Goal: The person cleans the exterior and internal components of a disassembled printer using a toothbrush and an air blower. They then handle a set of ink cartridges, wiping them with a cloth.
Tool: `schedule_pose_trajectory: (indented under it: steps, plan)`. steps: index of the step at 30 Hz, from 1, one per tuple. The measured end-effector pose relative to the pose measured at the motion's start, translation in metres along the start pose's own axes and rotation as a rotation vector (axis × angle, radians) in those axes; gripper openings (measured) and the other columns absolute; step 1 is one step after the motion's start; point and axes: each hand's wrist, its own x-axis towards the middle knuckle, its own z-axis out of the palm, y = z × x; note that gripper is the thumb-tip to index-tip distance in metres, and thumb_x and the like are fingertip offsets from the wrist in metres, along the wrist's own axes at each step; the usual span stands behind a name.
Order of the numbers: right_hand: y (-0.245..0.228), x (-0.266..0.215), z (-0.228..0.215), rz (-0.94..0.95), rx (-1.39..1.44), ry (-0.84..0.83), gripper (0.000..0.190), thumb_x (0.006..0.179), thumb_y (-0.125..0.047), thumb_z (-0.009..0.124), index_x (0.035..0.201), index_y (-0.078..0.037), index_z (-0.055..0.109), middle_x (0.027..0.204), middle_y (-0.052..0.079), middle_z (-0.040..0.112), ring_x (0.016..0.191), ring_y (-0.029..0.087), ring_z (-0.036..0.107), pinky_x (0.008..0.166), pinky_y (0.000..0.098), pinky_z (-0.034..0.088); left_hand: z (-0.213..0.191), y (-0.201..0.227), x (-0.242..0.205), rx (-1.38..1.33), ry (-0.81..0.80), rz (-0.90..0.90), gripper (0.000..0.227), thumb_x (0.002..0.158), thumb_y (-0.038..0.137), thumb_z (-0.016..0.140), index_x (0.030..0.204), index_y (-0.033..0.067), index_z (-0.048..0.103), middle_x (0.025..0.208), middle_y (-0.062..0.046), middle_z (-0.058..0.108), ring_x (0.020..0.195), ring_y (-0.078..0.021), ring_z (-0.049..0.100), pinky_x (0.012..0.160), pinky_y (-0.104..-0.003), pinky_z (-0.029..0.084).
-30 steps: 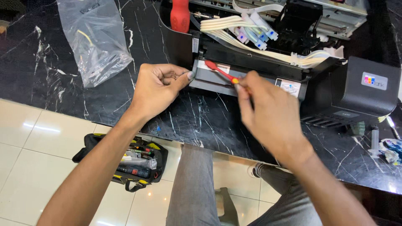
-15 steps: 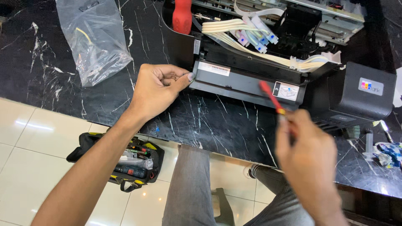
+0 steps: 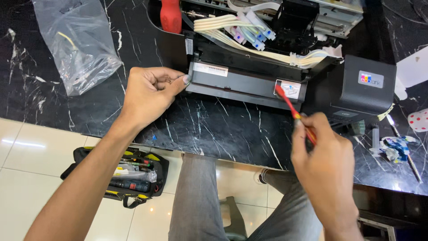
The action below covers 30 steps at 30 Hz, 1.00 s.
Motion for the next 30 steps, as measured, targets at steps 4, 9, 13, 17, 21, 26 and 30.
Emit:
schedule_pose_trajectory:
  steps: [4, 9, 13, 17, 21, 26, 30]
  plan:
    - [-0.041, 0.006, 0.011, 0.005, -0.003, -0.031, 0.008, 0.110, -0.021, 0.063, 0.105, -0.014, 0.063, 0.071, 0.012, 0.072, 0.056, 0.043, 0.067, 0.055, 0.0561, 0.047, 0.001, -0.002, 0.001, 0.022, 0.001, -0.004, 0.014, 0.103, 0.016, 0.078, 0.099, 0.0045, 0.084, 0.067, 0.008, 0.065, 0.054, 0.0038, 0.035, 0.048, -0.018, 0.027]
    - [-0.089, 0.024, 0.047, -0.217, 0.117, -0.036, 0.010, 0.107, -0.024, 0.059, 0.102, -0.016, 0.054, 0.079, 0.007, 0.067, 0.065, 0.047, 0.062, 0.051, 0.0597, 0.044, 0.002, -0.009, 0.003, -0.038, 0.000, 0.009, 0.014, 0.104, 0.015, 0.078, 0.097, 0.0032, 0.081, 0.061, 0.006, 0.054, 0.050, 0.0009, 0.035, 0.045, -0.020, 0.025]
    - [-0.046, 0.015, 0.019, -0.009, 0.171, -0.119, 0.006, 0.107, -0.023, 0.058, 0.107, -0.018, 0.060, 0.069, 0.014, 0.072, 0.055, 0.049, 0.064, 0.054, 0.0616, 0.043, 0.003, -0.004, 0.001, -0.029, 0.009, -0.004, 0.013, 0.103, 0.014, 0.078, 0.099, 0.0020, 0.082, 0.060, 0.006, 0.055, 0.050, 0.0000, 0.034, 0.045, -0.021, 0.025]
    - [-0.012, -0.002, 0.007, -0.030, 0.088, 0.073, 0.007, 0.110, -0.014, 0.062, 0.107, -0.007, 0.063, 0.088, 0.013, 0.079, 0.071, 0.040, 0.074, 0.062, 0.0524, 0.052, 0.002, -0.006, 0.000, -0.061, 0.008, -0.027, 0.015, 0.103, 0.016, 0.079, 0.099, 0.0018, 0.081, 0.059, 0.005, 0.050, 0.049, -0.0016, 0.033, 0.044, -0.021, 0.027]
    - [-0.058, 0.014, 0.027, 0.125, 0.062, -0.094, 0.007, 0.106, -0.026, 0.058, 0.103, -0.019, 0.057, 0.066, 0.016, 0.070, 0.059, 0.051, 0.065, 0.056, 0.0647, 0.046, 0.004, -0.011, 0.003, -0.046, 0.018, -0.014, 0.014, 0.103, 0.017, 0.081, 0.100, 0.0033, 0.081, 0.069, 0.003, 0.063, 0.052, 0.0008, 0.041, 0.044, -0.019, 0.028]
    - [-0.074, 0.020, 0.034, -0.070, 0.114, -0.060, 0.009, 0.108, -0.025, 0.056, 0.107, -0.016, 0.057, 0.074, 0.012, 0.069, 0.061, 0.050, 0.063, 0.053, 0.0633, 0.044, 0.003, -0.007, 0.001, -0.055, 0.012, -0.007, 0.013, 0.103, 0.014, 0.079, 0.102, 0.0010, 0.081, 0.069, 0.002, 0.063, 0.053, -0.0004, 0.041, 0.044, -0.019, 0.030]
    - [-0.021, 0.003, 0.001, 0.010, 0.086, 0.015, 0.008, 0.112, -0.018, 0.059, 0.109, -0.012, 0.063, 0.081, 0.014, 0.076, 0.060, 0.044, 0.068, 0.057, 0.0555, 0.046, 0.001, -0.009, 0.001, -0.071, -0.001, 0.040, 0.016, 0.104, 0.015, 0.079, 0.101, -0.0005, 0.080, 0.061, 0.004, 0.051, 0.050, -0.0022, 0.036, 0.044, -0.021, 0.029]
